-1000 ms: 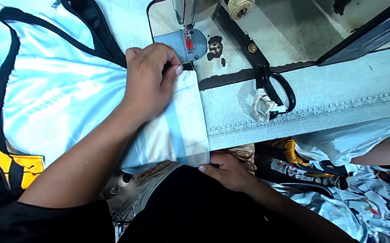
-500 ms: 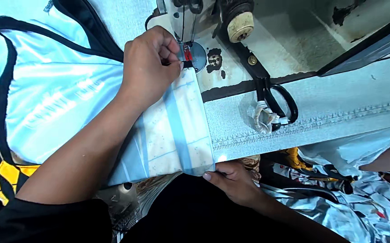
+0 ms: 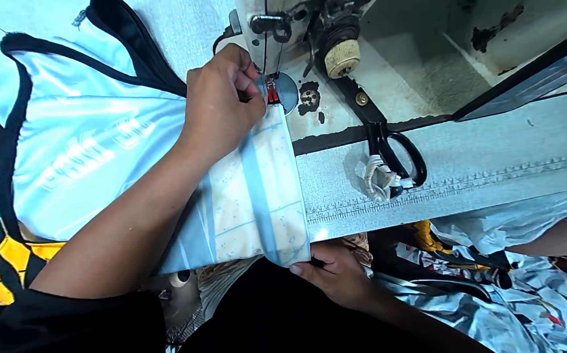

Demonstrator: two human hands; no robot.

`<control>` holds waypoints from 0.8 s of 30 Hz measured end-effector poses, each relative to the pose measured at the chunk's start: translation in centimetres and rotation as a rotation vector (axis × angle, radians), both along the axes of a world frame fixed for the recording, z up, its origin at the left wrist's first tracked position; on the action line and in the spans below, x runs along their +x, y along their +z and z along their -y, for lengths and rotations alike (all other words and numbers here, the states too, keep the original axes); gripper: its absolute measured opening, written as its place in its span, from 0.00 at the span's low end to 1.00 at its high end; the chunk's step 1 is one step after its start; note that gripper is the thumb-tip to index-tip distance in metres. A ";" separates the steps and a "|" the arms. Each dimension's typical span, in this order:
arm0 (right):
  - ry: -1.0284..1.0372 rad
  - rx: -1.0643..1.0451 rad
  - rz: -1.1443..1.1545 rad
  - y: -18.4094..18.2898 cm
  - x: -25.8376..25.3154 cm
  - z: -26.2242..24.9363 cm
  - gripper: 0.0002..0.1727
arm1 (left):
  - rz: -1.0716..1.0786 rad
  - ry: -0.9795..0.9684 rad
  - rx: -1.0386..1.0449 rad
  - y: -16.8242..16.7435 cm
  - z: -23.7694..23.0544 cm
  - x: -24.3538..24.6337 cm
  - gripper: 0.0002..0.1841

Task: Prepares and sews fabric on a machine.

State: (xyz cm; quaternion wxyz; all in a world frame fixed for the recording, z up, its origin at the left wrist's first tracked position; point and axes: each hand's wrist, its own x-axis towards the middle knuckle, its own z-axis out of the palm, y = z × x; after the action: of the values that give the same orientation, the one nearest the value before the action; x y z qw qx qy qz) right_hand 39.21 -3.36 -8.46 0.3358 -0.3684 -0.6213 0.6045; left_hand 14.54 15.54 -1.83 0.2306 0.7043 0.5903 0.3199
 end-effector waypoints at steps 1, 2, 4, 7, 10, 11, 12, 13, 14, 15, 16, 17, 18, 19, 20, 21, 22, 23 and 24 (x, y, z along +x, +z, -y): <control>0.001 0.015 0.001 0.0 0.0 0.0 0.14 | -0.009 -0.001 0.013 -0.1 0.0 0.0 0.12; 0.001 0.031 0.004 -0.1 0.0 0.0 0.16 | -0.014 0.000 0.021 -0.2 0.0 0.0 0.12; 0.011 0.062 0.006 -0.1 0.1 -0.1 0.17 | -0.016 -0.001 0.028 -0.2 0.0 0.0 0.12; 0.029 0.091 -0.003 -0.3 0.1 -0.1 0.20 | -0.007 -0.002 0.031 -0.3 0.1 0.0 0.12; 0.047 0.107 -0.010 -0.7 0.1 -0.2 0.22 | 0.001 -0.001 0.032 -0.3 0.0 0.0 0.12; 0.054 0.111 -0.004 -0.7 0.1 -0.2 0.22 | 0.000 -0.001 0.028 -0.2 0.1 0.0 0.12; 0.062 0.115 0.005 -0.6 0.1 -0.3 0.22 | -0.006 -0.004 0.026 -0.2 0.1 0.0 0.11; 0.068 0.116 0.013 -0.5 0.1 -0.3 0.22 | -0.021 -0.011 0.035 -0.2 0.1 -0.1 0.09; 0.072 0.117 0.019 -0.5 0.2 -0.3 0.21 | -0.048 -0.020 0.053 -0.2 0.1 -0.2 0.07; 0.076 0.119 0.027 -0.5 0.2 -0.3 0.21 | -0.087 -0.030 0.074 -0.3 0.1 -0.2 0.06; 0.082 0.123 0.038 -0.4 0.3 -0.3 0.20 | -0.123 -0.044 0.086 -0.3 0.1 -0.3 0.07; 0.086 0.126 0.046 -0.4 0.3 -0.3 0.20 | -0.151 -0.060 0.086 -0.3 0.1 -0.4 0.08; 0.089 0.128 0.052 -0.4 0.4 -0.3 0.19 | -0.174 -0.071 0.083 -0.2 0.1 -0.6 0.09; 0.090 0.131 0.060 -0.4 0.4 -0.3 0.19 | -0.190 -0.078 0.079 -0.1 0.0 -0.7 0.09; 0.091 0.130 0.066 -0.4 0.4 -0.3 0.20 | -0.192 -0.088 0.073 -0.1 -0.1 -0.8 0.09; 0.092 0.129 0.070 -0.4 0.4 -0.3 0.20 | -0.190 -0.099 0.072 -0.1 -0.2 -0.9 0.09; 0.090 0.128 0.069 -0.5 0.4 -0.3 0.20 | -0.188 -0.110 0.073 -0.2 -0.3 -1.0 0.09; 0.088 0.127 0.066 -0.5 0.4 -0.3 0.20 | -0.185 -0.118 0.075 -0.3 -0.4 -1.0 0.09; 0.089 0.124 0.061 -0.6 0.4 -0.4 0.20 | -0.182 -0.121 0.082 -0.4 -0.4 -1.1 0.09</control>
State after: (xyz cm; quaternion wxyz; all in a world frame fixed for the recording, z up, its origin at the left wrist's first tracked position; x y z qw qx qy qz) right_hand 39.56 -2.99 -9.01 0.3118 -0.3372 -0.6833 0.5676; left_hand 13.48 15.94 -2.25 0.1660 0.7738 0.5515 0.2638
